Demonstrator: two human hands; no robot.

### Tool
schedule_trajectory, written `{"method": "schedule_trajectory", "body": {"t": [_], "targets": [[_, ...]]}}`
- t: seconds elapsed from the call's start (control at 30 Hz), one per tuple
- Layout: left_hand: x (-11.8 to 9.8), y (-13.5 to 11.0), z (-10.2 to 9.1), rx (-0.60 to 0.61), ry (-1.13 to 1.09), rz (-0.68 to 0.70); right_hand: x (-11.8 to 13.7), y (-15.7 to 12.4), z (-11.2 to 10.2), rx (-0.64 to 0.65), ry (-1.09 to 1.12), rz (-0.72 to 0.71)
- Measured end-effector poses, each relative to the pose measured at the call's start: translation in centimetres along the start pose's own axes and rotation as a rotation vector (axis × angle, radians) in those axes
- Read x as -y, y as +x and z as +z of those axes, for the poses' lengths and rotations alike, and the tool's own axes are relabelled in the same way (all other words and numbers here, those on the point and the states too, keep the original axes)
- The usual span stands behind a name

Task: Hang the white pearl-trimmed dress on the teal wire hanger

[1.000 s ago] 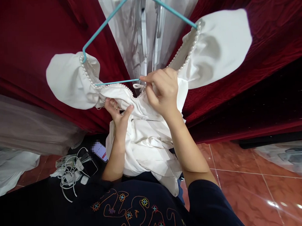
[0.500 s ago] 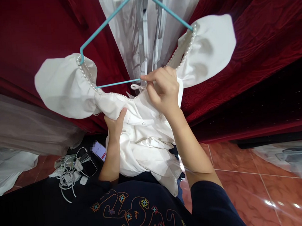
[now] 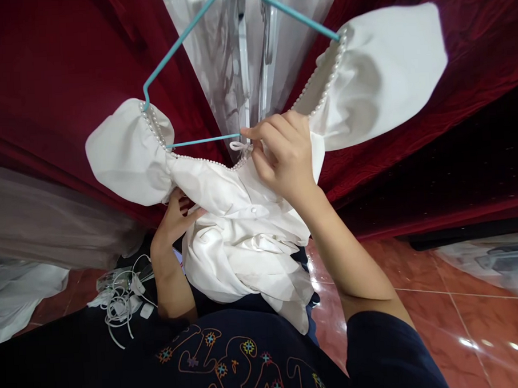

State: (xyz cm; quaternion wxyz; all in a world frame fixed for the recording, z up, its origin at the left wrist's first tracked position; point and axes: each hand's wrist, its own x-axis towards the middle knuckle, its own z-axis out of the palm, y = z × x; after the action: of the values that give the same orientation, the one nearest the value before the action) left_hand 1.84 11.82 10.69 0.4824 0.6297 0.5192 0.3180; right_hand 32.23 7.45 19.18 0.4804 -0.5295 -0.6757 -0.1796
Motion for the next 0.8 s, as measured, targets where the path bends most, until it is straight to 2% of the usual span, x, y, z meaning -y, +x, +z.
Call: {"method": "schedule_trajectory", "body": {"t": [0.07, 0.17, 0.27, 0.37, 0.47, 0.7, 0.8], "targets": [[-0.1, 0.9, 1.1, -0.046, -0.123, 0.109, -0.1, -0.1, 0.1, 0.009, 0.018, 0.015], [-0.9, 2.1, 3.2, -0.036, -0.275, 0.219, -0.2, -0.1, 0.3, 0.015, 0.027, 0.050], [-1.4, 2.5, 4.6, 0.007, -0.354, 0.208, -0.1, 0.1, 0.2, 0.015, 0.036, 0.060], [-1.0, 2.3, 4.9, -0.070, -0.431, 0.207, 0.1, 0.3, 0.0, 0.024, 0.036, 0.045], [-0.7, 2.5, 3.9, -0.134, -0.536, 0.197, 0.2, 0.6, -0.2, 0.013, 0.033, 0.014], [-2.3, 4.0, -2.0, -0.164, -0.614, 0.255, 1.2, 1.4, -0.7, 0.033, 0.112, 0.023], [-2.3, 4.5, -3.3, -0.155, -0.621, 0.275, 1.5, 1.4, -0.8, 0.050, 0.112, 0.024]]}}
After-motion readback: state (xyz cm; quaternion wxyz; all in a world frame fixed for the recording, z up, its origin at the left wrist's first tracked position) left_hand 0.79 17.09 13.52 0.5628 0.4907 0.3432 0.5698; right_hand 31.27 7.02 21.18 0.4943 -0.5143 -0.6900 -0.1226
